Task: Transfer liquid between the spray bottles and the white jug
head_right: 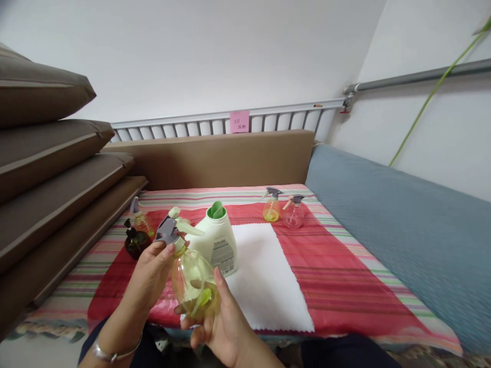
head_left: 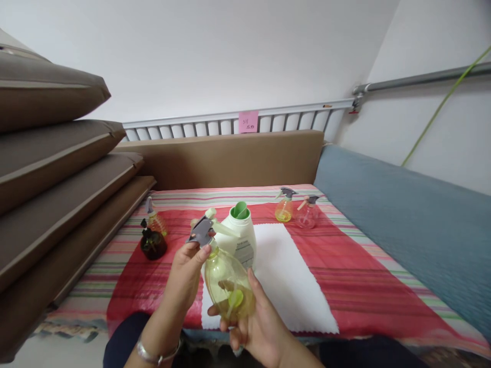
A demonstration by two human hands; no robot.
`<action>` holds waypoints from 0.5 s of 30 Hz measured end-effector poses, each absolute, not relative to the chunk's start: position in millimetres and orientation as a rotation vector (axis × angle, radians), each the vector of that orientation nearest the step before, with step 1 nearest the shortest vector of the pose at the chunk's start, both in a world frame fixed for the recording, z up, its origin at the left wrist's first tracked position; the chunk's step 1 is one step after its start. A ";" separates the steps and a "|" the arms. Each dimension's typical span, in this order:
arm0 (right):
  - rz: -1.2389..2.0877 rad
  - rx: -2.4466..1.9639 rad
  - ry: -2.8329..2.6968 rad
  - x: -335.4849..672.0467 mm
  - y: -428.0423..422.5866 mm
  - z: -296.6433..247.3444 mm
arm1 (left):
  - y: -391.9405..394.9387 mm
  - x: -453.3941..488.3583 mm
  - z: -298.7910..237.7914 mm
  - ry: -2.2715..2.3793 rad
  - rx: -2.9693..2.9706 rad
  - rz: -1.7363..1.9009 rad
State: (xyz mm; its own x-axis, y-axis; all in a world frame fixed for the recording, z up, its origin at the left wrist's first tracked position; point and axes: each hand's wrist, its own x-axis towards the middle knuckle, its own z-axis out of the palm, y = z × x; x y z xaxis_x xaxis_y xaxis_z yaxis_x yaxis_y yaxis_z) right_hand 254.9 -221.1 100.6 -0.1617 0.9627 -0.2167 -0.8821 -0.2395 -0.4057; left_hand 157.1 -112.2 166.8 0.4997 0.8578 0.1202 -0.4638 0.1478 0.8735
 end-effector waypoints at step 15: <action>1.792 -0.546 -0.135 255.2 -221.9 104.9 | -109.5 155.7 166.0 0.401 1.082 0.908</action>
